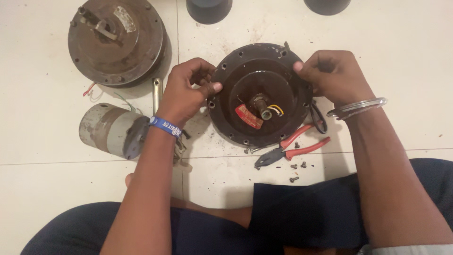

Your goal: The person sits on the floor reassembling an electric motor. They fit the wound stator into the housing, place the end bell cover on top, align it, and thread and tighten screws around the rim by hand, using pliers and a screwdriver nearby.

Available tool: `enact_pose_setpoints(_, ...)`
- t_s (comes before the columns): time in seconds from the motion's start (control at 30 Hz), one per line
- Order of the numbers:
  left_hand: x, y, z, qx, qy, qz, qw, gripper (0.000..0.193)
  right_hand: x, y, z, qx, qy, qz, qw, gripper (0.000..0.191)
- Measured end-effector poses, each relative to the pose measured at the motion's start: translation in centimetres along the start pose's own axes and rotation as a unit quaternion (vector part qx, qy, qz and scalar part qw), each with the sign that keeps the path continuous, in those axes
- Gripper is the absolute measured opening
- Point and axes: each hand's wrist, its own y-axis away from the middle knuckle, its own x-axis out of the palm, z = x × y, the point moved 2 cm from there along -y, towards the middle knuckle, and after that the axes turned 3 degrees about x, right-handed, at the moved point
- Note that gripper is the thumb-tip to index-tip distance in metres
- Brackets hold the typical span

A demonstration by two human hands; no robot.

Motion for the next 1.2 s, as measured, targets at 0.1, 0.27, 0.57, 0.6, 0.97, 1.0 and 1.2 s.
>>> enact_pose_setpoints(0.1,0.0,0.0,0.1,0.025,-0.015,-0.012,0.999,0.024,0.1,0.1,0.1,0.001,0.023,-0.002,1.000,0.019)
enact_pose_setpoints(0.27,-0.3,0.3,-0.2,0.016,-0.084,-0.042,0.995,0.014,-0.2,0.1,0.0,-0.016,0.000,0.018,1.000,0.012)
enact_pose_setpoints(0.57,0.1,0.1,-0.8,0.012,-0.065,-0.055,0.996,0.045,-0.2,-0.6,-1.0,-0.024,-0.039,0.076,0.996,0.018)
enact_pose_setpoints(0.6,0.2,0.2,-0.8,0.005,-0.062,-0.055,0.997,0.047,-0.3,-0.6,-1.0,-0.016,-0.026,0.074,0.997,0.020)
enact_pose_setpoints(0.97,-0.4,-0.1,-0.8,-0.036,-0.021,-0.021,0.999,0.032,-0.5,0.8,0.8,-0.003,-0.019,0.057,0.998,0.009)
enact_pose_setpoints(1.0,-0.3,-0.1,-0.6,-0.049,-0.004,-0.009,0.999,0.027,-0.6,0.8,0.8,-0.007,-0.019,0.055,0.998,0.007)
enact_pose_setpoints(1.2,-0.5,0.0,-0.1,-0.016,0.036,0.040,0.998,0.016,-0.2,0.3,0.6,0.005,-0.058,0.053,0.997,0.016)
